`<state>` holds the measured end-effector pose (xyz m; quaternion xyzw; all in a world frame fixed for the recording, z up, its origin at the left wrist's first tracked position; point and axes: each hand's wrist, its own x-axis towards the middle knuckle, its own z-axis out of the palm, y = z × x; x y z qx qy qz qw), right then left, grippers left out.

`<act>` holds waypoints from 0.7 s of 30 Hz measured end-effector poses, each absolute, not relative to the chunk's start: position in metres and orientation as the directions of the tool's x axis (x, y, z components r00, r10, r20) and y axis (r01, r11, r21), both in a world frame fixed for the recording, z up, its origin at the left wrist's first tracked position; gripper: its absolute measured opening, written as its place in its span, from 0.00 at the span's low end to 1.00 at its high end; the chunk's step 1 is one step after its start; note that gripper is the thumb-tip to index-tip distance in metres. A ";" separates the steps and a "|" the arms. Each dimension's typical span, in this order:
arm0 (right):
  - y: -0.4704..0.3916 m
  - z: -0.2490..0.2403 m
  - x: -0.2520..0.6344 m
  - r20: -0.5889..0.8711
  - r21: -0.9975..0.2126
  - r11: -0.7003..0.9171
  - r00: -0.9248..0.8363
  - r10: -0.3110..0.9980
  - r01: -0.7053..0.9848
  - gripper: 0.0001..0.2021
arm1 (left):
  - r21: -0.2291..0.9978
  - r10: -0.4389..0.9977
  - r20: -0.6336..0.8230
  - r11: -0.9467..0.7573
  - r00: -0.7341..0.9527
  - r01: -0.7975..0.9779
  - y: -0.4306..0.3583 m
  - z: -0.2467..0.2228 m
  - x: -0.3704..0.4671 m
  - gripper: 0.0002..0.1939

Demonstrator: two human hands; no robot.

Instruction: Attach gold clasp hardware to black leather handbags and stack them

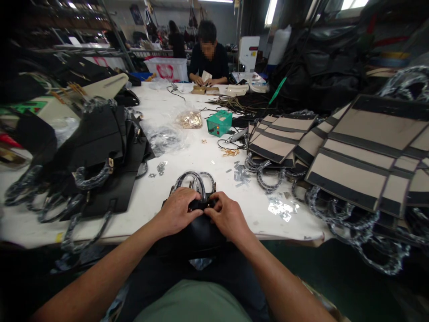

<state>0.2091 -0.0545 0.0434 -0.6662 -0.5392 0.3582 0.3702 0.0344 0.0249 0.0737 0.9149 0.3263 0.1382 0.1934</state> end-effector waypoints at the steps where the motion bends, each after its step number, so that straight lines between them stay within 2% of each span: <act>1: -0.054 0.045 0.211 -0.099 -0.889 -0.159 0.158 0.982 0.430 0.21 | 0.456 0.638 0.126 -0.717 0.759 0.527 0.026 0.075 0.033 0.10; 3: -0.053 0.048 0.215 -0.155 -0.892 -0.192 0.123 0.980 0.408 0.25 | 0.476 0.608 0.131 -0.731 0.783 0.489 0.026 0.078 0.031 0.10; 7: -0.049 0.053 0.226 -0.207 -0.847 -0.192 0.026 0.978 0.496 0.15 | 0.499 0.576 0.137 -0.743 0.806 0.447 0.025 0.079 0.028 0.09; 11: -0.040 0.059 0.232 -0.072 -0.667 -0.042 -0.008 0.997 0.744 0.20 | 0.519 0.594 0.119 -0.721 0.796 0.460 0.024 0.076 0.026 0.11; 13: -0.034 0.060 0.232 0.001 -0.623 0.039 -0.049 0.999 0.781 0.23 | 0.519 0.621 0.132 -0.708 0.773 0.480 0.027 0.075 0.024 0.11; 18: -0.023 0.050 0.222 -0.040 -0.719 0.070 -0.142 0.989 0.691 0.17 | 0.449 0.651 0.200 -0.726 0.733 0.522 0.031 0.075 0.013 0.12; 21: -0.013 0.041 0.224 -0.048 -0.721 0.096 -0.187 0.981 0.686 0.15 | 0.354 0.623 0.347 -0.779 0.701 0.518 0.024 0.059 0.009 0.15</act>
